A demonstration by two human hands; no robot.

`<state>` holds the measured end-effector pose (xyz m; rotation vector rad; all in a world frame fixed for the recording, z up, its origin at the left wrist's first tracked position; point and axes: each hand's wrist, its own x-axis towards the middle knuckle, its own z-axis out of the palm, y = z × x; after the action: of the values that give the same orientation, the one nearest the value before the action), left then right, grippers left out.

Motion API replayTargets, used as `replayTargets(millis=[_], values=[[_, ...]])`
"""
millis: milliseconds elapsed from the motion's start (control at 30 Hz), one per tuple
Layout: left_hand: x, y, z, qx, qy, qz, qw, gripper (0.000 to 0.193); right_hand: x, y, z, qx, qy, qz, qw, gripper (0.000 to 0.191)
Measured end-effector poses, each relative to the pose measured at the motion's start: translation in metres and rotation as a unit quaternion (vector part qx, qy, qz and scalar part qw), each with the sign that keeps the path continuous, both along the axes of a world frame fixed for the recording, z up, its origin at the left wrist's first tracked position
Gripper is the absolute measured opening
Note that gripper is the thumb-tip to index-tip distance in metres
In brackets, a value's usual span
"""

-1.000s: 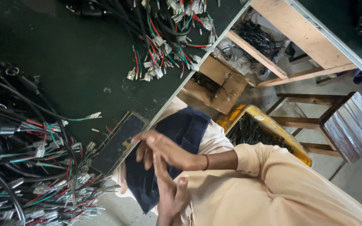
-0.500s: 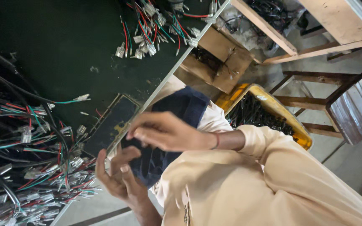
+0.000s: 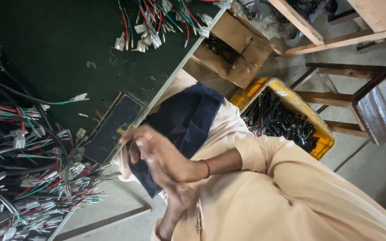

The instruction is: The person sits at a workbench covered with wire harnesses and joins small colored wires, twisting their ends together and attaching them to a connector block. The person uses pliers to crimp or secure a black cable connector and works the assembled wires onto the fixture on the table.

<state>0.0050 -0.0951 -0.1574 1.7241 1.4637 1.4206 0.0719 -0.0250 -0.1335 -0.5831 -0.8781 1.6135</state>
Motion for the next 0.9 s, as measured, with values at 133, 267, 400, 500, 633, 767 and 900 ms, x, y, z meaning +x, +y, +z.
replayTargets(millis=[133, 267, 400, 500, 633, 767, 900], values=[[-0.005, -0.019, 0.003, -0.079, -0.076, -0.201, 0.973, 0.080, 0.016, 0.029, 0.014, -0.087, 0.016, -0.026, 0.996, 0.053], [-0.013, -0.012, 0.000, -0.081, -0.152, -0.115, 0.978, 0.077, 0.033, 0.050, 0.015, -0.055, -0.122, 0.026, 0.991, 0.042], [-0.039, -0.007, 0.009, -0.145, -0.261, -0.009, 0.954, 0.069, 0.034, 0.044, 0.006, -0.029, -0.246, 0.160, 0.956, 0.041], [-0.043, -0.004, 0.017, -0.149, -0.230, 0.070, 0.959, 0.059, 0.028, 0.028, 0.003, -0.001, -0.208, 0.238, 0.949, 0.044], [-0.030, -0.004, 0.029, -0.075, -0.139, 0.003, 0.987, 0.056, 0.019, 0.010, 0.008, -0.022, -0.168, 0.250, 0.953, 0.049], [-0.033, -0.005, 0.033, -0.105, -0.343, -0.051, 0.932, 0.063, 0.014, 0.019, 0.009, 0.035, -0.174, 0.203, 0.963, 0.048], [-0.061, -0.002, 0.029, -0.142, -0.280, 0.011, 0.949, 0.042, 0.012, 0.043, 0.002, -0.068, -0.211, 0.172, 0.960, 0.037]])
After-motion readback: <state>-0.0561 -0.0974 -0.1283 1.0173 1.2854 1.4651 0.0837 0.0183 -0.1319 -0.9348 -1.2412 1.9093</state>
